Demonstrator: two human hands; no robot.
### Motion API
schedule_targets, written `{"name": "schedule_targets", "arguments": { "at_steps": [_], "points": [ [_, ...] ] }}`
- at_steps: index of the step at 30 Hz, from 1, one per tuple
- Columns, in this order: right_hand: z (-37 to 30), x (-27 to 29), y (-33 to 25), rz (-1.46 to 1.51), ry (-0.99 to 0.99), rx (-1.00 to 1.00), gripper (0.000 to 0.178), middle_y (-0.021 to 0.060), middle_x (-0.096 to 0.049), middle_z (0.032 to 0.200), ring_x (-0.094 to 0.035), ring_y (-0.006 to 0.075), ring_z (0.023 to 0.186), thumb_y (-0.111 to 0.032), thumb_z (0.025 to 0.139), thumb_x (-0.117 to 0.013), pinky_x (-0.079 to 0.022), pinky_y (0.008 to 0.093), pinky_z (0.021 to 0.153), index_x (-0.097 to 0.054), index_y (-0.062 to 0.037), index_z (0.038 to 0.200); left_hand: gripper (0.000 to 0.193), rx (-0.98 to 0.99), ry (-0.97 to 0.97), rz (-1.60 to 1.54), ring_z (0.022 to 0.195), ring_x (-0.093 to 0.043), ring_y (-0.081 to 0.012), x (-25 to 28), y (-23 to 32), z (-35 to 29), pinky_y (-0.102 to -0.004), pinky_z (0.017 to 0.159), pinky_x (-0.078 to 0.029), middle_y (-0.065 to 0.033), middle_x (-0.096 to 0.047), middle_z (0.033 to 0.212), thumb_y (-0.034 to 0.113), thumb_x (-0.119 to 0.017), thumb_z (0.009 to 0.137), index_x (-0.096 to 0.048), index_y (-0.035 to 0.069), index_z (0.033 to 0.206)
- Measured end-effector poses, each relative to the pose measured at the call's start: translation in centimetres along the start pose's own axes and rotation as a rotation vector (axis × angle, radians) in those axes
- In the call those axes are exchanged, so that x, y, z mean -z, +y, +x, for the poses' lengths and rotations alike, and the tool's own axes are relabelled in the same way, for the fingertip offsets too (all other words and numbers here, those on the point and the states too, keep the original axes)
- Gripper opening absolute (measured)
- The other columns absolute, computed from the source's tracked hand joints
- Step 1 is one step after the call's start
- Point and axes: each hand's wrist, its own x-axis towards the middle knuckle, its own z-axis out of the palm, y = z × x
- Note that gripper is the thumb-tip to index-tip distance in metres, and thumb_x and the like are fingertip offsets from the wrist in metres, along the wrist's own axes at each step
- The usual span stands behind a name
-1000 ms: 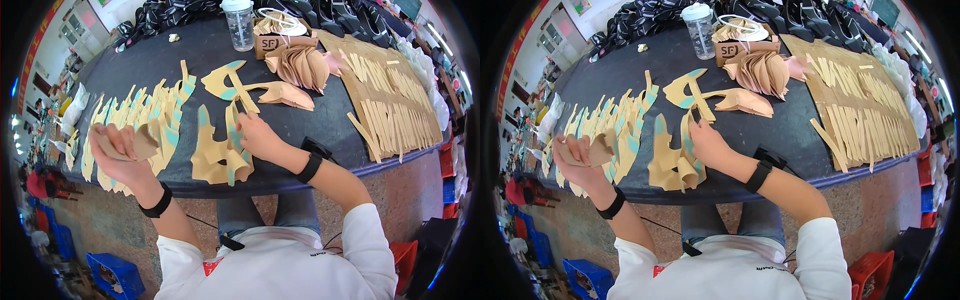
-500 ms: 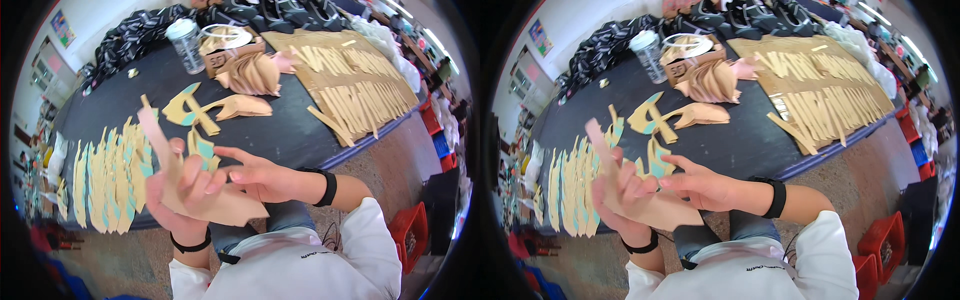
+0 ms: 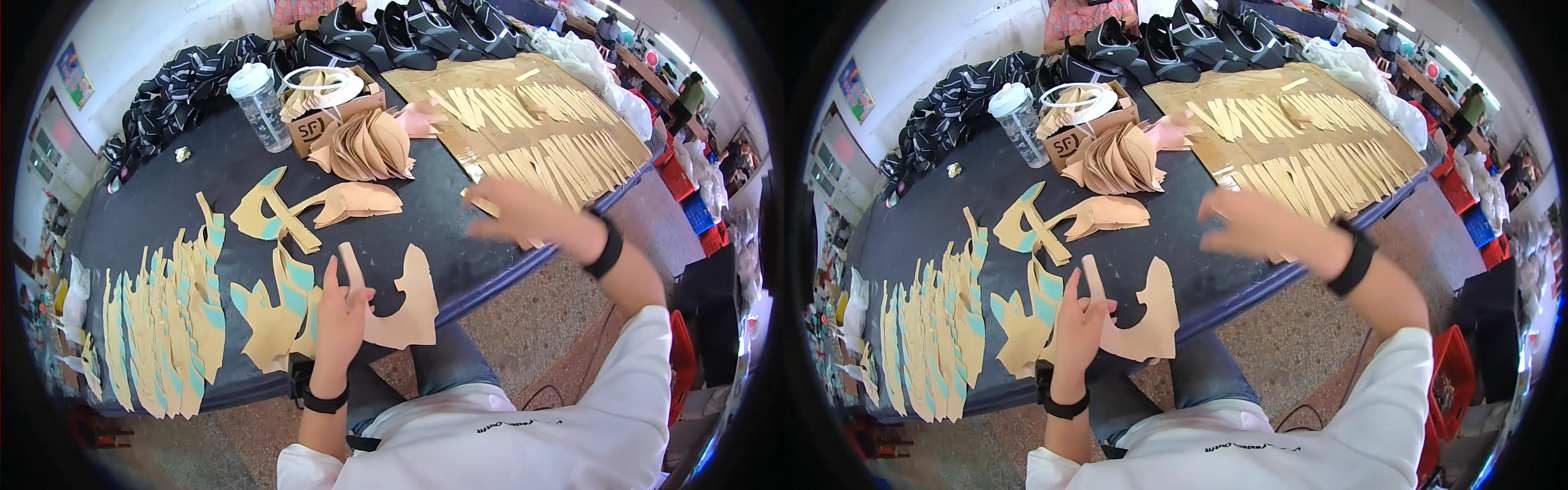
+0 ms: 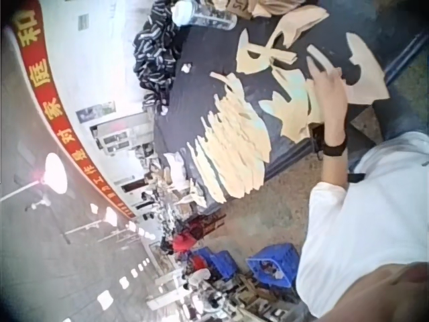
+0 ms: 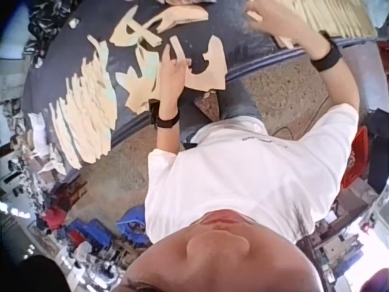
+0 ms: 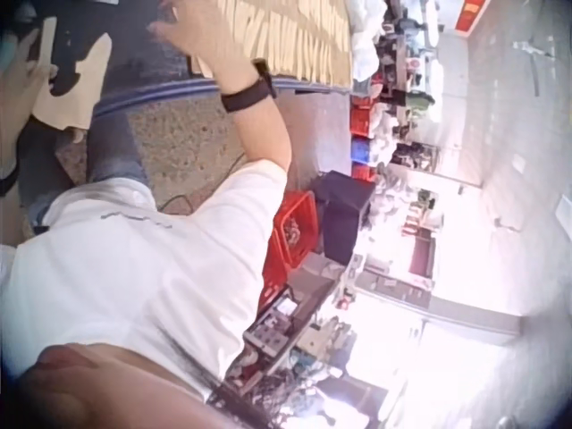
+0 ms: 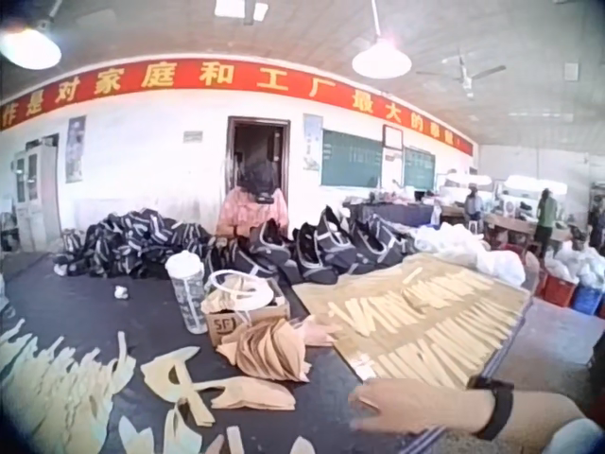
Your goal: Sorting and organizing pre-cut shoe upper components on a manufacturing table.
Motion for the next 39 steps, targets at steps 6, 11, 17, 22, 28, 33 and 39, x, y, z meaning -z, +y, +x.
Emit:
{"name": "schedule_targets", "arguments": {
  "at_steps": [6,11,17,22,28,33,39],
  "points": [
    [13.3,8.4,13.9,-0.624,0.387,-0.075,0.026,0.0126,-0.066,0.092,-0.062,0.0318,0.092,-0.026,0.080,-0.065,-0.049,0.0439,0.078,-0.062,-0.0091,0.100,0.059,-0.457,0.329,0.782,0.124,-0.036,-0.0425,-2.1,-0.1,0.3,-0.0471,0.103,-0.031,-0.0235,-0.039,0.133,0.004,-0.063,0.078,-0.041,0.000,0.132],
    [22.1,3.3,19.0,-0.719,0.272,-0.193,0.020,0.0146,-0.067,0.089,-0.063,0.0331,0.088,-0.023,0.076,-0.065,-0.050,0.0439,0.076,-0.068,-0.0084,0.089,0.042,-0.525,0.318,0.910,0.122,-0.041,-0.0391,-2.7,-1.0,-0.5,-0.0487,0.099,-0.032,-0.0187,-0.047,0.124,0.007,-0.065,0.075,-0.055,0.002,0.115],
    [26.2,-1.9,18.4,-0.736,0.273,-0.211,0.015,0.0147,-0.068,0.089,-0.065,0.0300,0.090,-0.016,0.077,-0.064,-0.052,0.0386,0.080,-0.069,-0.0068,0.088,0.037,-0.562,0.252,0.860,0.116,-0.048,-0.0342,-2.0,2.1,-2.5,-0.0426,0.094,-0.033,-0.0114,-0.057,0.113,0.005,-0.064,0.072,-0.060,0.005,0.108],
    [26.8,-0.7,17.5,-0.529,0.579,-0.340,0.015,0.0163,-0.068,0.089,-0.065,0.0315,0.089,-0.016,0.080,-0.060,-0.053,0.0410,0.075,-0.069,-0.0056,0.087,0.036,-0.642,0.176,0.627,0.112,-0.054,-0.0323,-1.1,4.2,-2.6,-0.0417,0.092,-0.038,-0.0124,-0.061,0.108,-0.001,-0.063,0.070,-0.061,0.004,0.106],
    [17.6,8.1,7.3,0.188,0.638,0.081,0.027,0.0151,-0.067,0.088,-0.065,0.0278,0.069,-0.013,0.075,-0.063,-0.052,0.0359,0.066,-0.065,-0.0010,0.099,0.038,-0.590,0.007,0.307,0.106,-0.058,-0.0322,0.7,7.2,-2.8,-0.0370,0.091,-0.044,-0.0178,-0.060,0.116,-0.007,-0.058,0.076,-0.058,-0.001,0.113],
    [7.0,5.8,-7.4,0.275,-0.245,0.479,0.028,0.0089,-0.067,0.085,-0.064,0.0205,0.075,-0.009,0.077,-0.060,-0.050,0.0308,0.068,-0.062,0.0025,0.102,0.042,-0.643,0.236,0.342,0.101,-0.057,-0.0326,0.0,9.2,-2.8,-0.0334,0.085,-0.046,-0.0205,-0.058,0.116,-0.003,-0.066,0.076,-0.057,-0.002,0.117],
    [3.4,0.5,-9.0,0.355,-0.278,0.657,0.038,0.0096,-0.065,0.083,-0.064,0.0237,0.078,-0.010,0.077,-0.064,-0.051,0.0320,0.071,-0.056,-0.0035,0.114,0.025,0.005,-0.276,-0.180,0.060,-0.046,-0.0036,-0.3,6.8,-2.0,-0.0183,0.055,-0.034,0.0016,-0.058,0.077,-0.003,-0.063,0.083,-0.060,0.000,0.107]
  ]
}}
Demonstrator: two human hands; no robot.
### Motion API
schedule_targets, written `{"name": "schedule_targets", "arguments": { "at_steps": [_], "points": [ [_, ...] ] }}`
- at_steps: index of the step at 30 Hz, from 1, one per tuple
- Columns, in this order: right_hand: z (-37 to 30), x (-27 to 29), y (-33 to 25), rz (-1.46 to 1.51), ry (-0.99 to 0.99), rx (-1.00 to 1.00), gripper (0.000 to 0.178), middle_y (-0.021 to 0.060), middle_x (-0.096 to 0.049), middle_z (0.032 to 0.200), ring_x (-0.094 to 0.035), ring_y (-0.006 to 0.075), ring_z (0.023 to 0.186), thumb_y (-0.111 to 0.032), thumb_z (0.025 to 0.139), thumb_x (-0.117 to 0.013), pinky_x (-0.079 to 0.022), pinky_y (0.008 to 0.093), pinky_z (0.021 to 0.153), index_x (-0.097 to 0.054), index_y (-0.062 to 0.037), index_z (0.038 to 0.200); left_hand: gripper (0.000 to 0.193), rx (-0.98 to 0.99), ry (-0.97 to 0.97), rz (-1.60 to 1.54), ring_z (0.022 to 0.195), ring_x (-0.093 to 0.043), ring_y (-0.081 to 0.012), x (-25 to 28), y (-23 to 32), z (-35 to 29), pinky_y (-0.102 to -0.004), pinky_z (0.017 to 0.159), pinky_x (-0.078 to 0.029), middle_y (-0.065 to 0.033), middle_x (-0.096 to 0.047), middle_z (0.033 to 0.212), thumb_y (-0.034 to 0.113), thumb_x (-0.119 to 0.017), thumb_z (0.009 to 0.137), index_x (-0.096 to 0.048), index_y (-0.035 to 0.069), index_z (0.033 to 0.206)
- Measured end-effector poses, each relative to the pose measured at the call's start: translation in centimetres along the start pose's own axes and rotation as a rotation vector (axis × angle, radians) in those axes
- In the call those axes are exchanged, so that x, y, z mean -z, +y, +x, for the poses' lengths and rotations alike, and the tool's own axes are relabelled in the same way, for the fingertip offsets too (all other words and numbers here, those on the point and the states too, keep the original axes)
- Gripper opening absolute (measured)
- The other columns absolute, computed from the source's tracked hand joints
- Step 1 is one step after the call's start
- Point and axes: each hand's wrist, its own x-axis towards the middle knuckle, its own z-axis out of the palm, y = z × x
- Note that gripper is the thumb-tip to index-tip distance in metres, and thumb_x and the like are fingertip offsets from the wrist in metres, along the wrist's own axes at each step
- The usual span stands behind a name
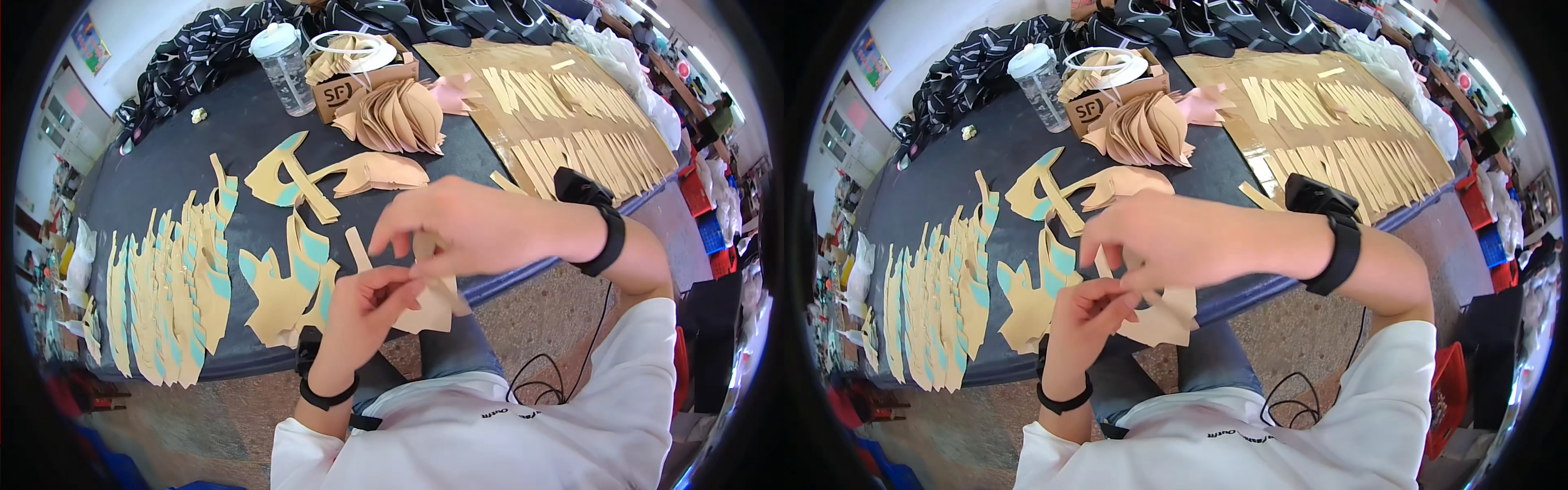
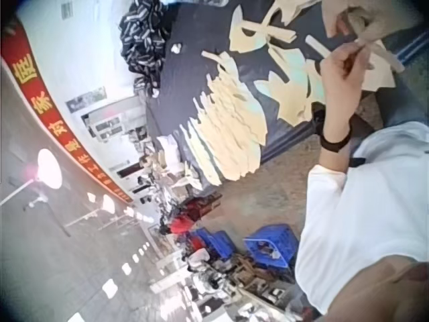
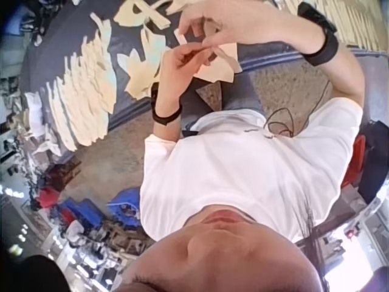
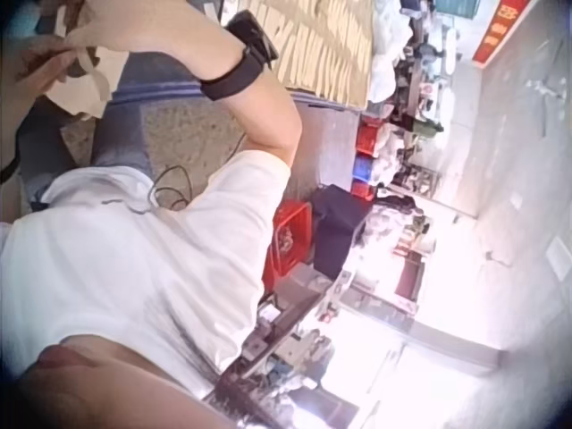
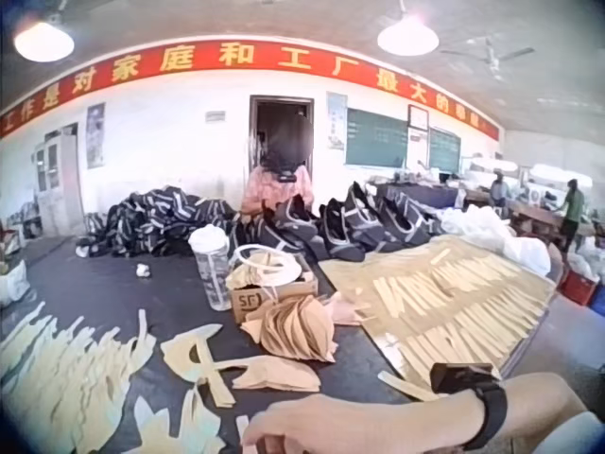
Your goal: Sorting and organizing pre-cut shoe upper components on a manufacturing table.
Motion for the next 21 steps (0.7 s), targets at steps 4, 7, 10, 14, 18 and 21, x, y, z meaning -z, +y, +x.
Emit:
{"name": "schedule_targets", "arguments": {
  "at_steps": [4,7,10,14,18,21],
  "points": [
    [0.0,-1.5,2.2,0.167,0.080,-0.203,0.045,0.0076,-0.066,0.087,-0.063,0.0181,0.080,-0.009,0.075,-0.066,-0.048,0.0288,0.073,-0.054,-0.0042,0.118,0.023,-0.028,-0.032,-0.212,0.070,-0.054,-0.0049,0.9,-3.3,0.4,-0.0224,0.060,-0.045,0.0006,-0.061,0.084,0.003,-0.065,0.085,-0.060,0.000,0.108],
    [0.5,-2.5,3.0,0.269,0.113,-0.179,0.045,0.0064,-0.066,0.087,-0.063,0.0144,0.082,-0.005,0.076,-0.066,-0.048,0.0278,0.074,-0.053,-0.0025,0.119,0.022,-0.044,-0.092,-0.194,0.071,-0.058,-0.0056,0.0,-3.4,0.3,-0.0208,0.060,-0.046,-0.0024,-0.064,0.087,0.004,-0.064,0.086,-0.060,-0.001,0.107],
    [1.0,-2.9,3.1,0.433,0.217,-0.170,0.043,0.0064,-0.066,0.086,-0.062,0.0116,0.082,-0.004,0.078,-0.067,-0.049,0.0257,0.075,-0.052,-0.0016,0.118,0.018,0.100,-0.078,-0.234,0.069,-0.058,-0.0059,-0.5,-2.7,0.0,-0.0200,0.061,-0.046,-0.0037,-0.066,0.088,0.005,-0.064,0.086,-0.063,-0.003,0.103],
    [1.8,-2.9,2.5,0.505,0.311,-0.291,0.034,0.0076,-0.066,0.086,-0.063,0.0088,0.079,-0.006,0.080,-0.069,-0.049,0.0220,0.074,-0.056,-0.0014,0.112,0.016,0.134,-0.237,-0.148,0.068,-0.059,-0.0064,-0.5,-3.4,0.1,-0.0201,0.059,-0.046,-0.0042,-0.066,0.083,0.005,-0.066,0.085,-0.067,-0.003,0.099],
    [3.2,-4.6,5.1,0.508,0.349,-0.213,0.026,0.0073,-0.067,0.086,-0.063,0.0091,0.081,-0.006,0.081,-0.069,-0.049,0.0219,0.074,-0.059,-0.0006,0.105,0.015,0.149,-0.231,-0.003,0.066,-0.059,-0.0074,-1.1,-3.0,1.0,-0.0215,0.057,-0.046,-0.0049,-0.065,0.077,0.005,-0.067,0.084,-0.068,-0.003,0.096],
    [4.5,-5.8,5.1,0.443,0.249,-0.084,0.024,0.0087,-0.067,0.090,-0.065,0.0119,0.086,-0.011,0.085,-0.066,-0.050,0.0246,0.074,-0.060,0.0009,0.105,0.013,0.029,-0.083,0.053,0.063,-0.060,-0.0084,-0.9,-4.3,1.5,-0.0216,0.054,-0.047,-0.0046,-0.064,0.074,0.005,-0.068,0.082,-0.067,-0.004,0.092]
  ]
}}
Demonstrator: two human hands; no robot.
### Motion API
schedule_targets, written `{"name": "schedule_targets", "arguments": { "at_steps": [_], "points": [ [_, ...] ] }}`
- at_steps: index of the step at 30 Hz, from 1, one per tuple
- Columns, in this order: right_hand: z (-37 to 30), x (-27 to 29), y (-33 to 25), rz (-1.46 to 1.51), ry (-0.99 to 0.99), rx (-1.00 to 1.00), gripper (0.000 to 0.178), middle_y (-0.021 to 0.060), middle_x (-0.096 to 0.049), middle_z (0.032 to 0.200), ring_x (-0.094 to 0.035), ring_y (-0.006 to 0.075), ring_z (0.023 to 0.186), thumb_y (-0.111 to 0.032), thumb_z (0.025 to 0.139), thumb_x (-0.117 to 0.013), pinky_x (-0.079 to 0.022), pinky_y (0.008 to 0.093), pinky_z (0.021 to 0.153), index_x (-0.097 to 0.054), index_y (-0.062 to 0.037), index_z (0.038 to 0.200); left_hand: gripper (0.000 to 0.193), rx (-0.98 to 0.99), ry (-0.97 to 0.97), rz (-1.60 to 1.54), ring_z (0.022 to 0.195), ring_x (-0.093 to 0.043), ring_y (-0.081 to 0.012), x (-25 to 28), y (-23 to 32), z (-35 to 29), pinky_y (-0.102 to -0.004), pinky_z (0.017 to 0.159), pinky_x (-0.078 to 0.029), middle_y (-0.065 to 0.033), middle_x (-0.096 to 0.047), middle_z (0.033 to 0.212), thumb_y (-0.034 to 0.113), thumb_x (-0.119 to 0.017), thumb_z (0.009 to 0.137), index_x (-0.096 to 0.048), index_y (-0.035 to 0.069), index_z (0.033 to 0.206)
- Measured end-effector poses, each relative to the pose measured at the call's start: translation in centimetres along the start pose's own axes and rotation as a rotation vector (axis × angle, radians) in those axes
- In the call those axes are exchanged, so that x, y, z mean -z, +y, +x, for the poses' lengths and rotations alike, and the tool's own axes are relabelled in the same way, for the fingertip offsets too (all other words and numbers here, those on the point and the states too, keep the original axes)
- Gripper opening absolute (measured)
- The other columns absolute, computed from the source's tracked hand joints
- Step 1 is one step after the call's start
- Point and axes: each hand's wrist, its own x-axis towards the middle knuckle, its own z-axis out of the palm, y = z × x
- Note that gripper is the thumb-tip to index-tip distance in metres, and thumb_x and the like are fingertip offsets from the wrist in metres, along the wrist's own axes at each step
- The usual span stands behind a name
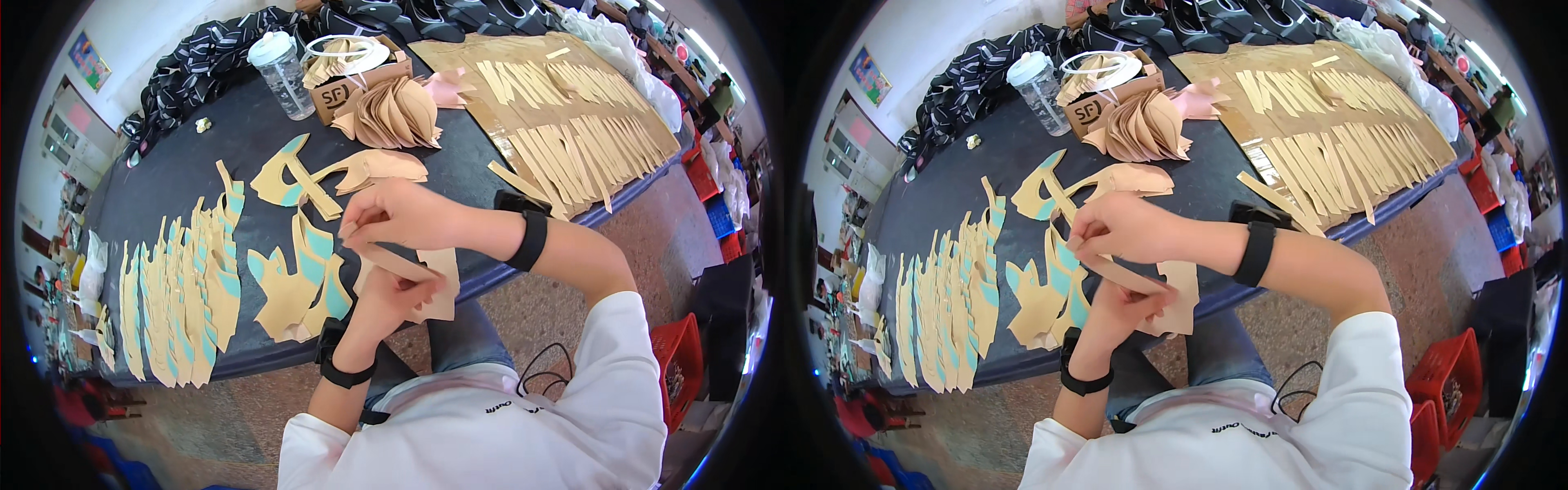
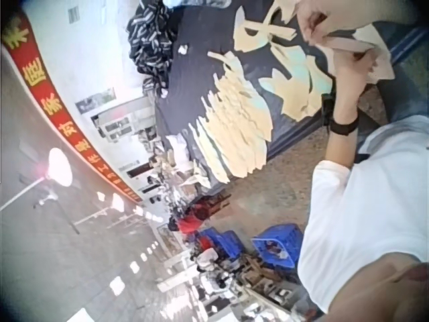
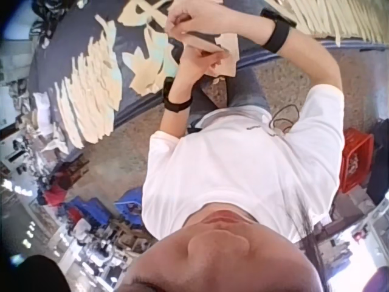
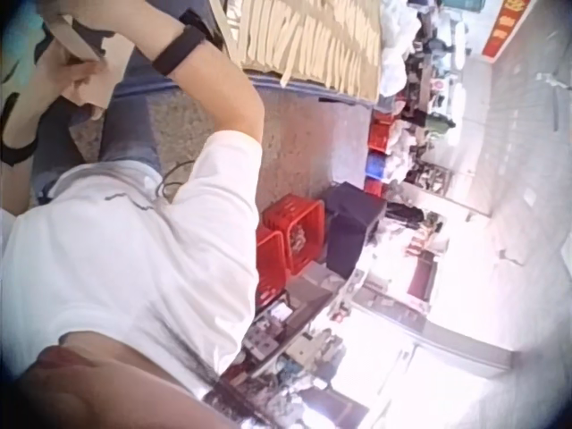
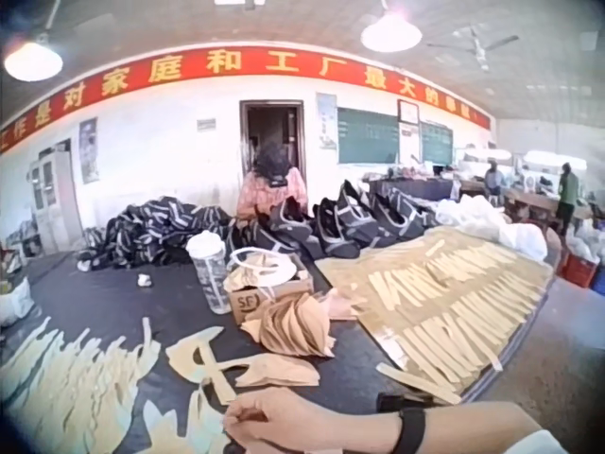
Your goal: Sorting and organizing pre-cut shoe upper components on a manufacturing table.
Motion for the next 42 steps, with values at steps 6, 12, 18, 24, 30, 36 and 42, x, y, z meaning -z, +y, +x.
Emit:
{"name": "schedule_targets", "arguments": {
  "at_steps": [6,12,18,24,30,36,42],
  "points": [
    [-2.5,0.6,-0.1,-0.153,0.106,-0.055,0.025,0.0141,-0.067,0.097,-0.066,0.0189,0.091,-0.013,0.091,-0.057,-0.051,0.0298,0.079,-0.058,0.0021,0.111,0.013,0.060,0.454,-0.015,0.056,-0.060,-0.0103,-0.1,-1.4,1.4,-0.0218,0.048,-0.047,-0.0058,-0.064,0.069,0.008,-0.067,0.083,-0.065,-0.004,0.088],
    [-5.9,1.6,2.7,-0.116,0.157,-0.222,0.024,0.0145,-0.066,0.101,-0.065,0.0167,0.092,-0.011,0.092,-0.055,-0.051,0.0295,0.081,-0.057,0.0038,0.110,0.014,0.109,0.531,-0.001,0.056,-0.060,-0.0104,-0.5,-2.2,1.7,-0.0216,0.050,-0.048,-0.0072,-0.065,0.071,0.008,-0.067,0.083,-0.066,-0.005,0.088],
    [-7.7,2.1,4.0,-0.053,0.150,-0.343,0.024,0.0126,-0.067,0.098,-0.065,0.0161,0.088,-0.012,0.091,-0.056,-0.051,0.0292,0.080,-0.058,0.0047,0.108,0.014,0.156,0.528,-0.006,0.058,-0.061,-0.0102,-1.0,-2.4,1.7,-0.0222,0.052,-0.050,-0.0072,-0.064,0.071,0.009,-0.066,0.085,-0.064,-0.004,0.089],
    [-8.3,1.9,4.2,-0.218,0.102,-0.297,0.019,0.0134,-0.068,0.090,-0.067,0.0219,0.082,-0.013,0.085,-0.058,-0.051,0.0310,0.075,-0.064,0.0023,0.094,0.012,0.151,0.542,0.051,0.059,-0.061,-0.0099,-1.5,-2.5,1.5,-0.0227,0.053,-0.052,-0.0065,-0.063,0.071,0.009,-0.064,0.086,-0.062,-0.003,0.087],
    [-8.7,0.8,5.6,-0.504,0.029,-0.080,0.016,0.0126,-0.067,0.089,-0.064,0.0257,0.083,-0.008,0.082,-0.056,-0.051,0.0324,0.076,-0.067,0.0004,0.090,0.010,0.134,0.537,0.033,0.060,-0.062,-0.0097,-1.5,-3.1,1.6,-0.0229,0.055,-0.054,-0.0059,-0.062,0.070,0.007,-0.062,0.087,-0.060,-0.003,0.086],
    [-8.7,0.2,6.9,-0.860,0.006,0.350,0.022,0.0093,-0.066,0.095,-0.059,0.0227,0.087,-0.010,0.074,-0.059,-0.050,0.0308,0.077,-0.068,0.0020,0.091,0.009,0.113,0.523,0.028,0.058,-0.061,-0.0096,-1.4,-3.4,1.9,-0.0221,0.054,-0.053,-0.0057,-0.062,0.071,0.006,-0.063,0.087,-0.059,-0.002,0.086],
    [-8.1,-0.8,5.9,-1.111,-0.107,0.361,0.033,0.0092,-0.067,0.098,-0.058,0.0200,0.081,-0.013,0.067,-0.062,-0.049,0.0298,0.072,-0.067,0.0055,0.095,0.012,0.146,0.545,0.092,0.056,-0.060,-0.0094,-1.3,-2.0,1.4,-0.0221,0.053,-0.051,-0.0056,-0.062,0.070,0.009,-0.063,0.088,-0.060,-0.002,0.088]
  ]
}}
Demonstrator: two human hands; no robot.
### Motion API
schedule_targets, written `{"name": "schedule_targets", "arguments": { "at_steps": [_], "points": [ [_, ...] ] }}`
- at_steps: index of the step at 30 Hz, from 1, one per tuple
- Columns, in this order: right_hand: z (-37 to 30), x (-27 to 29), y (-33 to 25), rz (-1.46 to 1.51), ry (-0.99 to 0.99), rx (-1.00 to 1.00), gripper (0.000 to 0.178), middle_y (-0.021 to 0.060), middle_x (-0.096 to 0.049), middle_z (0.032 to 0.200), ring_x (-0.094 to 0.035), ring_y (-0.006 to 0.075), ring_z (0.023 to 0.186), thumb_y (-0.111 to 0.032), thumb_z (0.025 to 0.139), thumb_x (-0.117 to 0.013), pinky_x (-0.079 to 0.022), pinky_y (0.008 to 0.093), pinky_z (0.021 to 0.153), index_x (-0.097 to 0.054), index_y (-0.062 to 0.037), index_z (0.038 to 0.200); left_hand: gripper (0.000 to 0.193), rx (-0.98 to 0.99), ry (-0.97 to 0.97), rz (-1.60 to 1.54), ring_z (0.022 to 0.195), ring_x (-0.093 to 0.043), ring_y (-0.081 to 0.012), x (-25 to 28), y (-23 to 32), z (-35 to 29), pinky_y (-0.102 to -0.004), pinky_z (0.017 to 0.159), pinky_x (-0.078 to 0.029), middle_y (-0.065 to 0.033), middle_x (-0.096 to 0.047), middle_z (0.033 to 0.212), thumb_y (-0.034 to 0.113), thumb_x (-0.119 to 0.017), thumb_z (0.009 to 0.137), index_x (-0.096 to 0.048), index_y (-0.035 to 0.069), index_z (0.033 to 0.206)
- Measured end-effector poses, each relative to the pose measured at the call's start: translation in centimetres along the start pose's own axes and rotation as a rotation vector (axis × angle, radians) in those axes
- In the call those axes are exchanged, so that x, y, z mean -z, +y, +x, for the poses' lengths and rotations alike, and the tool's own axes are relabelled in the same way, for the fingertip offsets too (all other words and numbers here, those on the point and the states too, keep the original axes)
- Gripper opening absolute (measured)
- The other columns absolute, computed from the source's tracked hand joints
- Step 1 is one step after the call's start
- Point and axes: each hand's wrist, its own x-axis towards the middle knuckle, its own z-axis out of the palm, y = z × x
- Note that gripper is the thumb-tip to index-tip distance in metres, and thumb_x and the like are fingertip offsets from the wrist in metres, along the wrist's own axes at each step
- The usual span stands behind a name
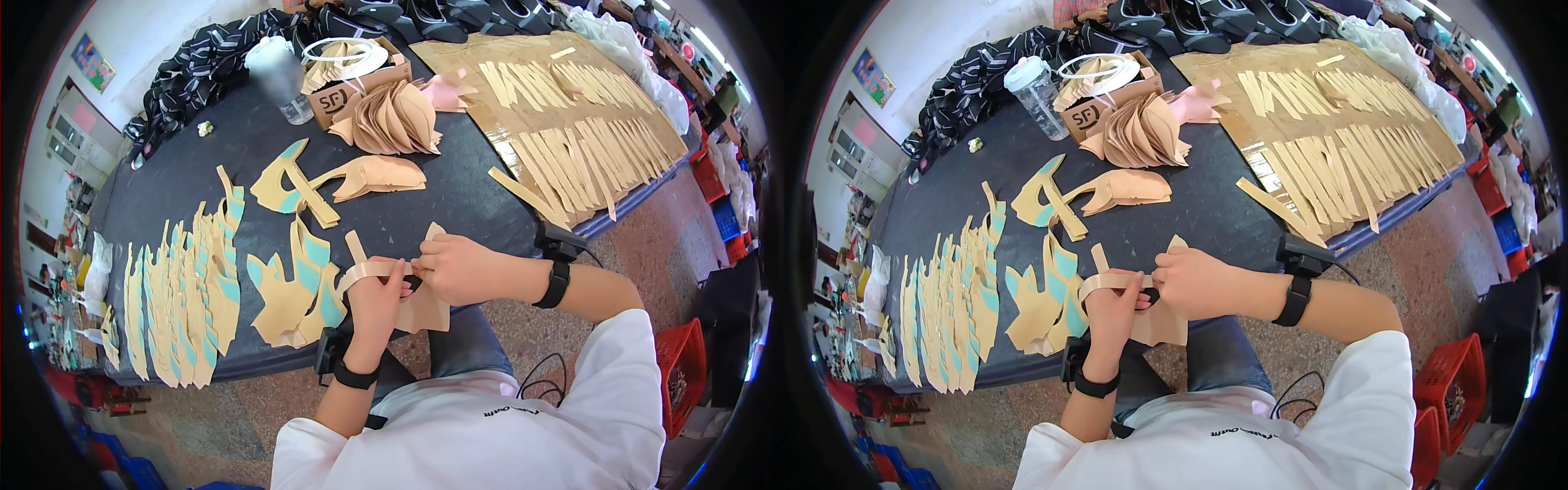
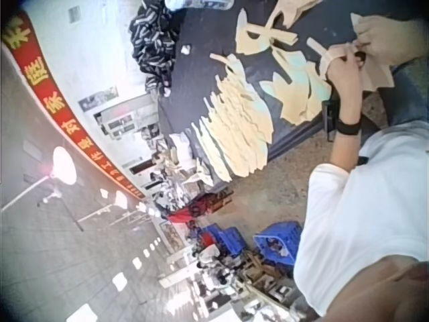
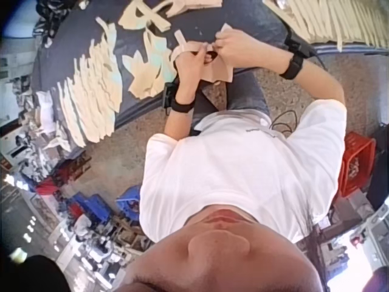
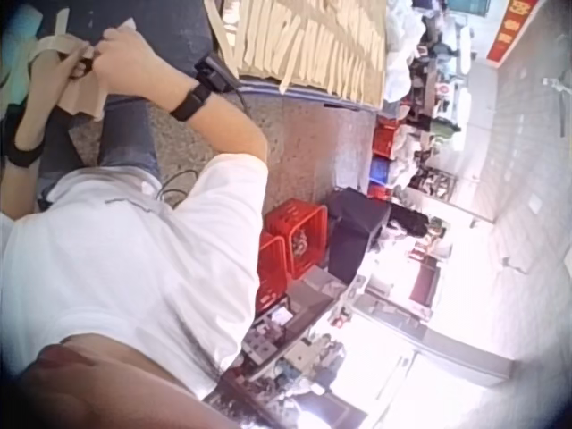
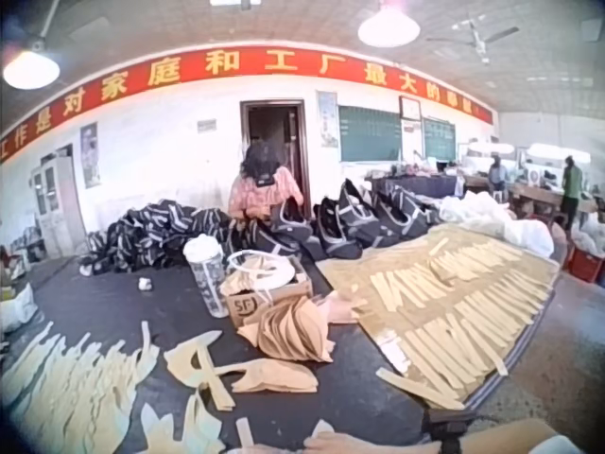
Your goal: Sorting and organizing pre-cut shoe upper components on a manufacturing table.
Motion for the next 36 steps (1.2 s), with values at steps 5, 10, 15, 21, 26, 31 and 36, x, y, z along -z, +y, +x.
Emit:
{"name": "schedule_targets", "arguments": {
  "at_steps": [5,10,15,21,26,31,36],
  "points": [
    [-0.1,0.1,0.2,0.056,-0.061,-0.028,0.034,0.0100,-0.067,0.095,-0.058,0.0211,0.081,-0.012,0.067,-0.061,-0.048,0.0319,0.071,-0.067,0.0057,0.095,0.020,-0.288,0.300,0.222,0.056,-0.060,-0.0099,4.8,1.5,-1.0,-0.0228,0.052,-0.050,-0.0047,-0.061,0.069,0.016,-0.057,0.092,-0.064,-0.001,0.087],
    [-0.9,1.4,0.2,0.247,-0.162,-0.148,0.044,0.0130,-0.064,0.094,-0.058,0.0262,0.091,-0.007,0.066,-0.062,-0.048,0.0340,0.078,-0.060,0.0034,0.110,0.016,-0.335,0.598,0.202,0.055,-0.059,-0.0101,10.7,4.4,-2.1,-0.0224,0.051,-0.048,-0.0069,-0.062,0.069,0.013,-0.058,0.092,-0.060,-0.003,0.091],
    [-2.3,2.4,-2.0,0.263,0.095,-0.130,0.039,0.0169,-0.050,0.124,-0.050,0.0312,0.110,-0.005,0.068,-0.061,-0.045,0.0360,0.088,-0.060,-0.0023,0.107,0.022,0.055,-0.107,-0.029,0.060,-0.063,-0.0152,9.3,2.7,-5.7,-0.0256,0.055,-0.053,-0.0128,-0.063,0.073,0.011,-0.056,0.092,-0.050,0.001,0.111],
    [-2.4,-0.2,-4.6,-0.102,0.322,0.138,0.023,0.0084,-0.058,0.107,-0.052,0.0213,0.100,-0.017,0.071,-0.060,-0.043,0.0324,0.080,-0.063,-0.0063,0.092,0.066,0.122,-0.333,-0.257,0.076,-0.065,-0.0176,3.5,-1.7,-5.9,-0.0282,0.063,-0.055,-0.0175,-0.062,0.094,0.010,-0.053,0.094,-0.012,0.008,0.146],
    [-2.3,-0.7,-8.4,0.041,0.260,0.184,0.015,0.0018,-0.049,0.084,-0.053,0.0159,0.081,-0.017,0.073,-0.062,-0.040,0.0273,0.067,-0.060,-0.0080,0.085,0.061,-0.285,-0.043,-0.028,0.100,-0.059,-0.0175,4.0,-2.9,-3.4,-0.0249,0.080,-0.049,-0.0166,-0.054,0.117,-0.005,-0.053,0.087,-0.027,0.004,0.142],
    [-0.7,3.5,-7.9,0.317,0.210,0.175,0.024,0.0024,-0.050,0.082,-0.055,0.0174,0.076,-0.020,0.077,-0.064,-0.044,0.0295,0.065,-0.060,-0.0049,0.095,0.050,-0.172,-0.318,0.139,0.105,-0.058,-0.0238,5.5,2.0,-2.3,-0.0313,0.082,-0.048,-0.0170,-0.055,0.117,-0.009,-0.051,0.084,-0.043,0.003,0.132],
    [2.4,11.0,-2.1,0.061,0.544,-0.233,0.012,0.0056,-0.056,0.066,-0.056,0.0207,0.057,-0.020,0.081,-0.065,-0.044,0.0308,0.049,-0.066,-0.0089,0.084,0.064,-0.432,-0.017,0.627,0.114,-0.048,-0.0381,5.3,1.2,0.0,-0.0401,0.097,-0.040,-0.0194,-0.045,0.128,-0.003,-0.062,0.075,-0.041,0.006,0.135]
  ]
}}
